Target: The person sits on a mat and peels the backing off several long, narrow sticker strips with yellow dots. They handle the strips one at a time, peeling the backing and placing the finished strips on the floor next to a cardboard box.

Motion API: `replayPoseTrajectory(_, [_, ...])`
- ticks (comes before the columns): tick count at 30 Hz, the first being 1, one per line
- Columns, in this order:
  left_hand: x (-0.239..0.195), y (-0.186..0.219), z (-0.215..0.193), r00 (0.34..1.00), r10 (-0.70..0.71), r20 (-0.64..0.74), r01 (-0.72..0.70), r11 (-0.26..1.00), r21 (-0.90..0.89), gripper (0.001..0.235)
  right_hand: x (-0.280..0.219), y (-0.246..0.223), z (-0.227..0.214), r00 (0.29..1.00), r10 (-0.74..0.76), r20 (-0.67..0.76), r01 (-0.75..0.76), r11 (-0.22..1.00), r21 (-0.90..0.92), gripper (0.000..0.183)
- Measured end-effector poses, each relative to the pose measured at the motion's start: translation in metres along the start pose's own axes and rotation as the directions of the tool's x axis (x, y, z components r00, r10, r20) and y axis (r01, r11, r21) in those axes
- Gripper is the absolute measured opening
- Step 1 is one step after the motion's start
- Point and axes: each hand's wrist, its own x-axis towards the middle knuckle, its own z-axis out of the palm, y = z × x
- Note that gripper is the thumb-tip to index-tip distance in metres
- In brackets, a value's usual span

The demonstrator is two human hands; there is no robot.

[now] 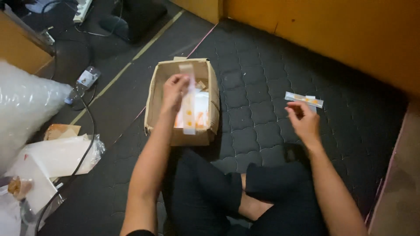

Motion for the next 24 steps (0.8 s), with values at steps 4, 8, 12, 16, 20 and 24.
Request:
replayPoseTrajectory(4, [-0.067, 0.013, 0.033, 0.991, -0.075, 0.109, 0.081, 0.996, -0.044, 0.021, -0.017, -0.050, 0.021, 0.997, -0.024, 0.078, 0.016, 0.995, 0.101, 0.016])
replayPoseTrajectory(8, [-0.094, -0.017, 0.053, 0.987, -0.129, 0.094, 0.143, 0.976, -0.163, 0.021, -0.035, -0.082, 0.058, 0.977, 0.025, 0.214, -0.092, 0.946, 0.310, 0.022])
replayPoseTrajectory(12, [-0.129, -0.035, 0.087, 0.986, -0.152, -0.067, 0.132, 0.961, -0.243, 0.015, -0.045, -0.089, 0.101, 0.895, 0.137, 0.424, -0.296, 0.894, 0.337, 0.064])
replayPoseTrajectory(16, [-0.170, -0.034, 0.085, 0.995, -0.097, 0.038, 0.100, 0.993, -0.070, 0.017, -0.040, -0.069, 0.118, 0.908, 0.200, 0.369, -0.311, 0.912, 0.269, 0.044])
replayPoseTrajectory(20, [-0.165, -0.082, 0.067, 0.974, -0.078, 0.214, 0.060, 0.994, 0.091, 0.017, -0.036, -0.066, 0.088, 0.951, 0.113, 0.288, -0.142, 0.986, 0.083, 0.024])
replayPoseTrajectory(24, [-0.195, -0.031, 0.070, 0.953, -0.248, 0.172, 0.281, 0.937, -0.208, 0.010, -0.079, -0.097, 0.062, 0.993, -0.097, -0.060, 0.095, 0.995, -0.035, 0.009])
